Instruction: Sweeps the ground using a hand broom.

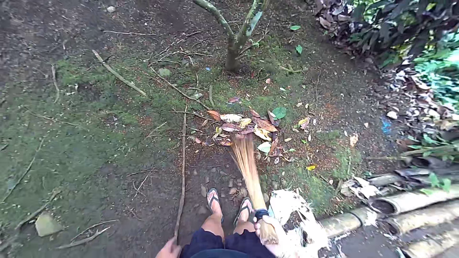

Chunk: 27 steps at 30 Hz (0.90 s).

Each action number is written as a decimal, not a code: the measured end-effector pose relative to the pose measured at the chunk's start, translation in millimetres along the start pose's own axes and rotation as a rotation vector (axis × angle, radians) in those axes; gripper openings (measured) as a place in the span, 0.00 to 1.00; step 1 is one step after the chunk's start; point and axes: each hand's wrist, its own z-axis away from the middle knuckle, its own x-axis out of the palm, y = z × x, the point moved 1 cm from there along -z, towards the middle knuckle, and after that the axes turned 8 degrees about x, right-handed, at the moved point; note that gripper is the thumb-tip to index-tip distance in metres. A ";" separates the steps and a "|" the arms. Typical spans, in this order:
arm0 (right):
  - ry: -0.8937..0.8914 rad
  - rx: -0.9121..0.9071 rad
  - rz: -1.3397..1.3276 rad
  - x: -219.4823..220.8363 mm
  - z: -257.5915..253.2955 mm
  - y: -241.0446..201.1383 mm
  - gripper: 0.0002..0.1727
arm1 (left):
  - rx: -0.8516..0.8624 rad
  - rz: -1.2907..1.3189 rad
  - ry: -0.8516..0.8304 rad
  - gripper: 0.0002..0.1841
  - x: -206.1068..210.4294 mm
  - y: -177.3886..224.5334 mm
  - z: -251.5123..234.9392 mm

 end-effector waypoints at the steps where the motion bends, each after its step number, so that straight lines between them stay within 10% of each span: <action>1: 0.178 -0.024 0.311 4.2 -4.4 -7.1 0.25 | -0.044 0.164 0.007 0.29 12.8 9.9 -29.4; 3: 0.318 0.028 0.633 31.3 -11.7 -19.3 0.38 | -0.103 0.469 0.007 0.25 29.3 75.6 -63.2; 7: -0.040 0.191 0.194 85.3 -17.9 -15.7 0.17 | -0.138 0.979 -0.075 0.28 52.8 174.2 -86.1; 11: -0.087 0.172 0.896 88.1 -28.0 -19.0 0.40 | -0.149 1.292 -0.166 0.25 73.6 198.4 -96.9; 15: -0.250 0.203 1.222 68.6 -21.7 -64.1 0.42 | -0.298 1.605 0.172 0.14 82.1 200.5 -90.0; 21: 0.358 0.147 0.925 -41.9 -4.4 -173.6 0.28 | -0.479 1.640 0.546 0.17 107.1 208.7 -62.3; 27: 0.729 0.056 0.734 -139.0 41.6 -241.2 0.25 | -0.474 1.666 0.400 0.11 137.7 260.2 -222.4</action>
